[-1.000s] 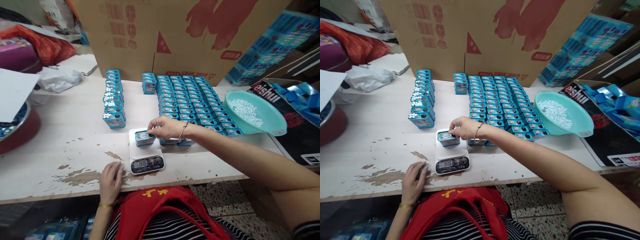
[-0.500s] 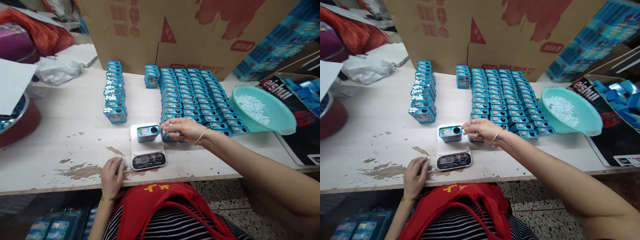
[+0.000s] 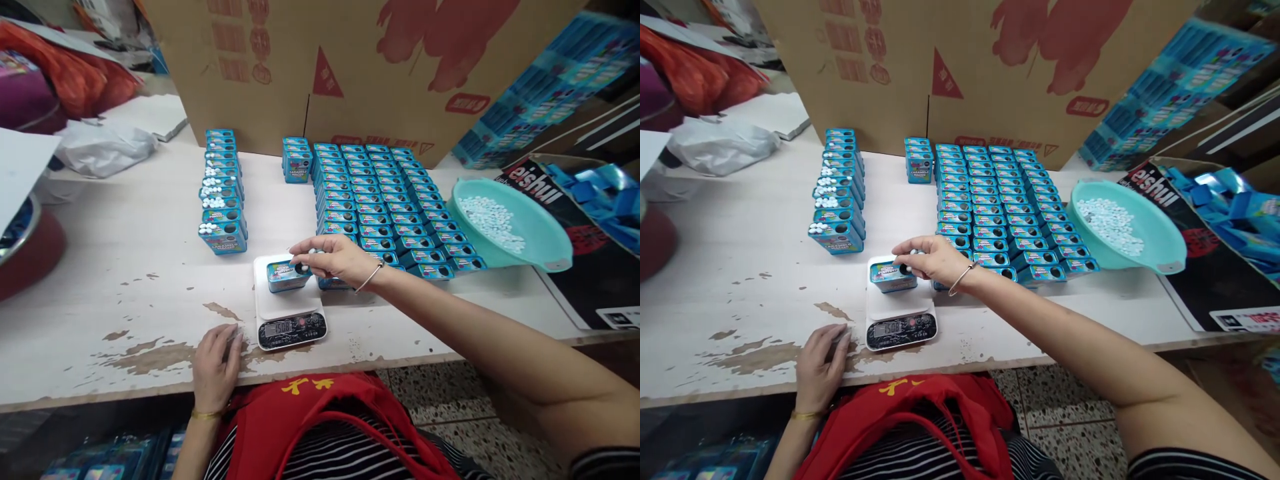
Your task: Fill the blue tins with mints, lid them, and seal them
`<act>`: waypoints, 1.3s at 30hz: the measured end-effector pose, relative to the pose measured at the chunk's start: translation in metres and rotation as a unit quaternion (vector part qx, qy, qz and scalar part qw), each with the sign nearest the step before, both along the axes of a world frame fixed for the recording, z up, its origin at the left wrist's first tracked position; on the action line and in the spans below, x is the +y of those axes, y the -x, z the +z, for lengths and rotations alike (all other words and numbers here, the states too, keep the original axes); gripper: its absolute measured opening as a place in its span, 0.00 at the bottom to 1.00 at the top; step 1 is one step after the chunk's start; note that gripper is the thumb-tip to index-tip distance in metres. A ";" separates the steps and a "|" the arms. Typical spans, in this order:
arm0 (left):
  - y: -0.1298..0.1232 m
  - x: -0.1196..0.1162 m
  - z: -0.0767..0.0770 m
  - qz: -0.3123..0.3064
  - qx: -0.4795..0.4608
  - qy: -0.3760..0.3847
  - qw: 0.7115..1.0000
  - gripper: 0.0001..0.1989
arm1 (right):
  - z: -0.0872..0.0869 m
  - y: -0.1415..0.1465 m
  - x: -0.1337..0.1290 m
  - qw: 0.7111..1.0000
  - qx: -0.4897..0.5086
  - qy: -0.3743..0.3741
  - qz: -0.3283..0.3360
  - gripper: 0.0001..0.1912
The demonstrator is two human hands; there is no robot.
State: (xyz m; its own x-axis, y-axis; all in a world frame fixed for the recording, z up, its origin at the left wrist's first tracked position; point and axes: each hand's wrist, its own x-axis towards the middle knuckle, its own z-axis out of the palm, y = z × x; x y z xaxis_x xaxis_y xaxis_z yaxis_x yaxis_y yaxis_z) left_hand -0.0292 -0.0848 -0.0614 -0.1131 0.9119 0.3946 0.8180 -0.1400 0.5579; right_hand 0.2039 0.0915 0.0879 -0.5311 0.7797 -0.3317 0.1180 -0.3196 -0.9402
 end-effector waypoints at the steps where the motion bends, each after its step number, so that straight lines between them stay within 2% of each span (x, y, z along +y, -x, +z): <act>1: 0.000 0.000 0.000 -0.002 0.002 -0.002 1.000 0.09 | 0.000 -0.001 0.000 1.000 0.004 0.000 0.005 0.08; 5: 0.000 0.000 0.001 -0.003 0.009 -0.008 1.000 0.09 | 0.001 -0.003 0.002 0.999 0.026 0.018 -0.006 0.08; 12: -0.002 -0.002 0.001 0.013 0.003 0.010 1.000 0.09 | 0.010 -0.022 -0.010 0.984 0.103 0.133 -0.054 0.10; 16: -0.003 -0.001 0.001 0.014 0.003 0.015 1.000 0.09 | 0.002 -0.038 -0.023 0.978 0.108 0.162 -0.070 0.12; 22: -0.003 -0.001 0.002 0.004 0.002 0.010 1.000 0.09 | -0.012 -0.051 -0.034 0.982 0.077 0.154 -0.080 0.14; 29: -0.002 -0.001 0.001 0.002 0.008 0.008 1.000 0.09 | -0.005 -0.035 -0.028 0.994 0.046 0.098 -0.034 0.17; 33: -0.001 -0.001 0.000 0.000 0.011 0.004 1.000 0.09 | 0.005 -0.017 -0.015 0.999 -0.027 0.013 0.010 0.18; 36: 0.000 -0.001 -0.001 0.000 0.008 0.003 1.000 0.09 | 0.012 -0.005 -0.004 0.987 -0.126 -0.075 0.057 0.18; 39: 0.001 0.000 -0.001 -0.002 0.007 -0.003 1.000 0.09 | 0.015 0.002 0.003 0.961 -0.216 -0.153 0.084 0.16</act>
State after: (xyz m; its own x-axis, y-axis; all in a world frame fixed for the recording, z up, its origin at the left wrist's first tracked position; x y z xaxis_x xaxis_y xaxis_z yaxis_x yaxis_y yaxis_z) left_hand -0.0297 -0.0850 -0.0623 -0.1037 0.9101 0.4012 0.8252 -0.1464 0.5455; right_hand 0.2015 0.0942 0.1031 -0.5219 0.7913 -0.3186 0.5442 0.0211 -0.8387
